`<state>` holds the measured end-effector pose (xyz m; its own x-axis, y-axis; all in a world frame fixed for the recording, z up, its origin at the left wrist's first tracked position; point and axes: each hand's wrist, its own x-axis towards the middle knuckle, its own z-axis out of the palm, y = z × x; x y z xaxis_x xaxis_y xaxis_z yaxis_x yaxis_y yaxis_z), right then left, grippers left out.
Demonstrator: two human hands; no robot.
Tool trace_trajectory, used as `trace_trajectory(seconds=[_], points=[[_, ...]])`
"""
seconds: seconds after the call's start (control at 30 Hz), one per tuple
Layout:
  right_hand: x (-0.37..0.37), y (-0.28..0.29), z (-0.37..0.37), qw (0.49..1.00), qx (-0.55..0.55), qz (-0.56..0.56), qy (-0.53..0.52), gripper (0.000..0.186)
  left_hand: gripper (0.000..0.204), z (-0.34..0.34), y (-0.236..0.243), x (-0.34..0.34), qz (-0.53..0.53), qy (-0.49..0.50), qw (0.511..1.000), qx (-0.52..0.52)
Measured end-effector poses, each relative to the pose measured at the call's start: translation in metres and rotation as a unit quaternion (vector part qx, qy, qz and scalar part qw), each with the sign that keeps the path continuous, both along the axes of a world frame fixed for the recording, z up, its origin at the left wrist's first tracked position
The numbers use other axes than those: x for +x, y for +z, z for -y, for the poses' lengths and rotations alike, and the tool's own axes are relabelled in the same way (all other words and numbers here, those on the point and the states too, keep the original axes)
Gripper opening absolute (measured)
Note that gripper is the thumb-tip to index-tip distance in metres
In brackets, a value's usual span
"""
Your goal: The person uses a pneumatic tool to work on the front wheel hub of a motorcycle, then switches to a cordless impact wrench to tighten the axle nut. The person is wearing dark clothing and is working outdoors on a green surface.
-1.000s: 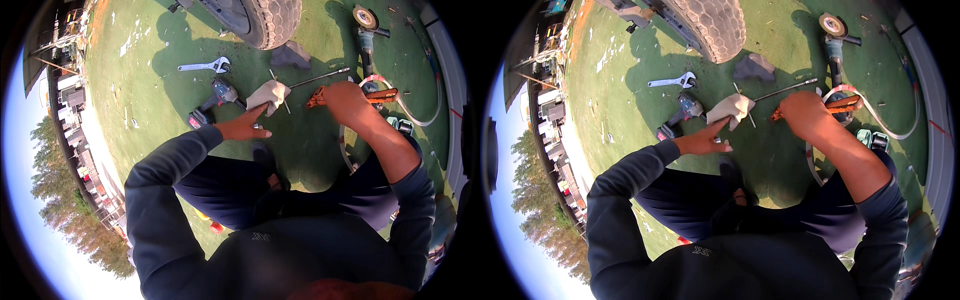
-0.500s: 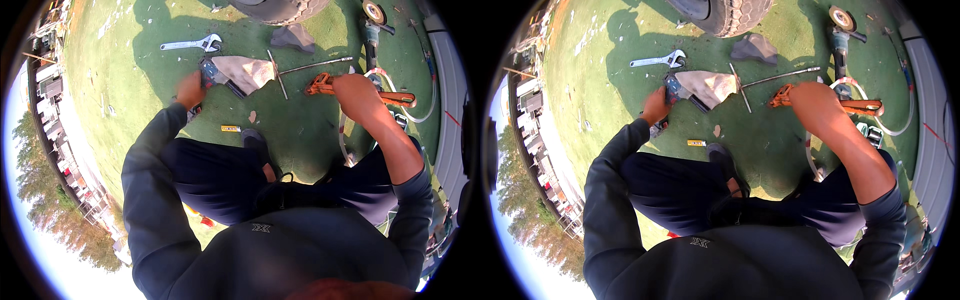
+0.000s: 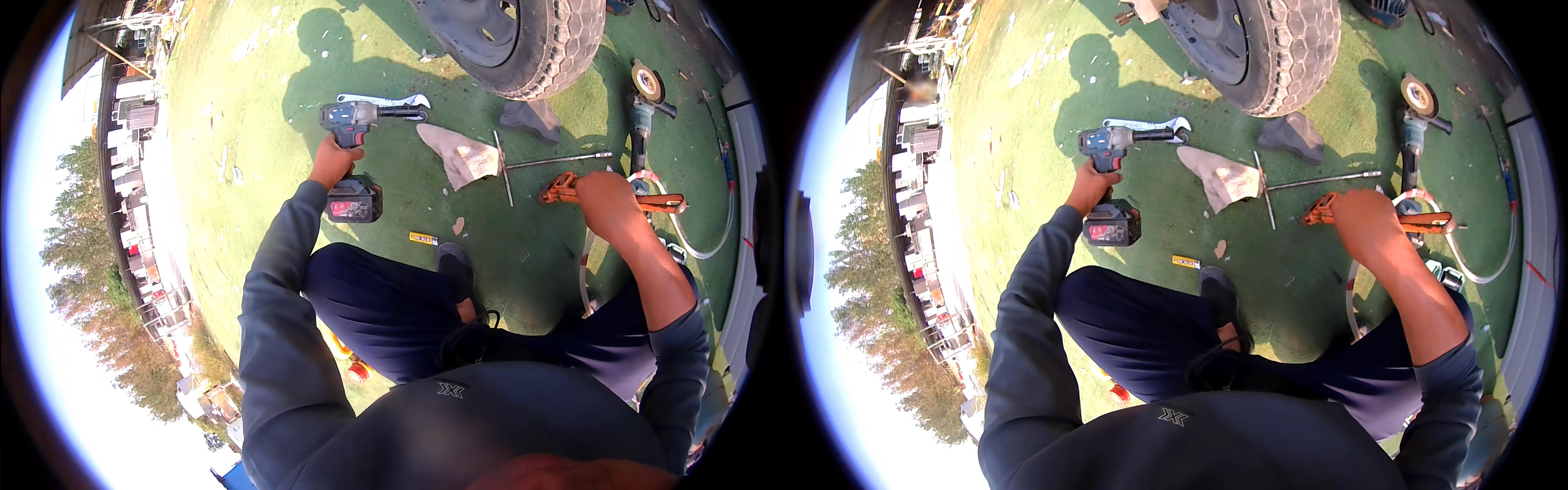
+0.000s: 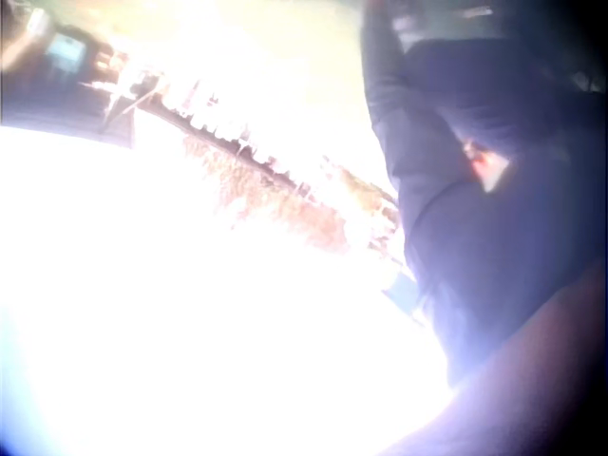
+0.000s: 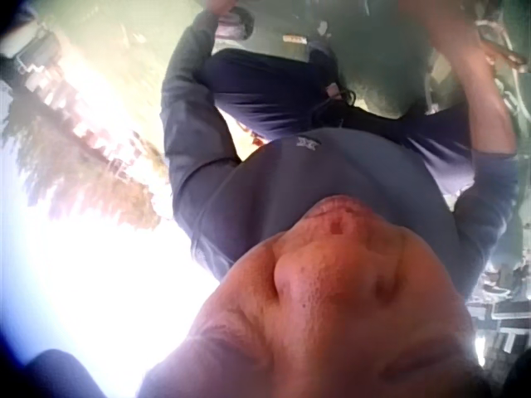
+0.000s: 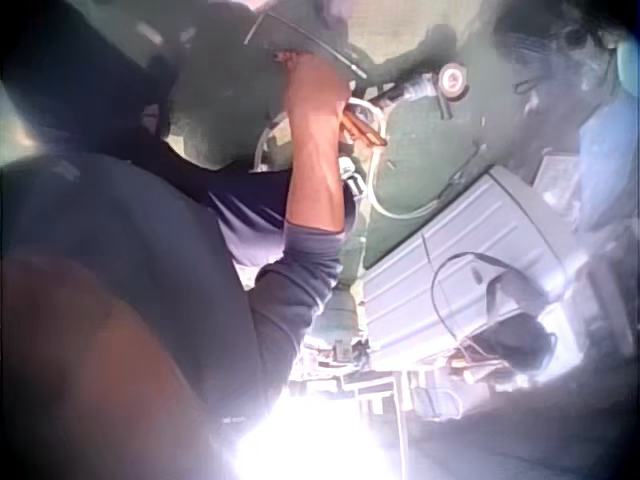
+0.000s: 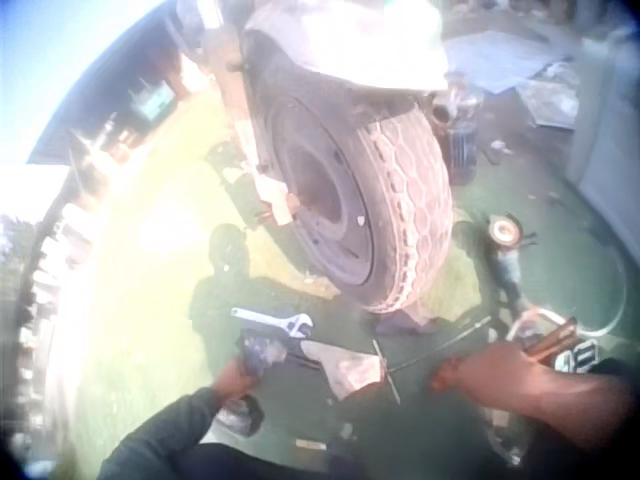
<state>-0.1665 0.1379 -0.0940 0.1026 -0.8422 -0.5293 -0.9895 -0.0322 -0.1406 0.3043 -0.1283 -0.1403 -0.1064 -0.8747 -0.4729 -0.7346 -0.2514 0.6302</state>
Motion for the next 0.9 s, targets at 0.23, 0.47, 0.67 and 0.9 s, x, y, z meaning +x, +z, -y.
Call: trace_trajectory(seconds=[0.23, 0.47, 0.67, 0.9], points=[[-0.004, -0.013, 0.002, 0.999, -0.002, 0.033, -0.003, 0.013, 0.056, 0.003, 0.056, -0.029, -0.214, 0.203, 0.951, 0.091], [-0.007, -0.01, 0.004, 1.0, 0.007, 0.023, 0.009, 0.019, 0.048, 0.002, 0.074, -0.067, -0.3, 0.206, 0.93, 0.056], [-0.007, -0.006, 0.001, 0.999, 0.015, 0.028, 0.009, 0.02, 0.047, -0.011, 0.098, -0.103, -0.24, 0.187, 0.952, -0.017], [-0.004, -0.003, -0.002, 0.999, 0.005, 0.043, 0.007, 0.019, 0.04, 0.003, 0.113, -0.115, -0.225, 0.225, 0.938, -0.138]])
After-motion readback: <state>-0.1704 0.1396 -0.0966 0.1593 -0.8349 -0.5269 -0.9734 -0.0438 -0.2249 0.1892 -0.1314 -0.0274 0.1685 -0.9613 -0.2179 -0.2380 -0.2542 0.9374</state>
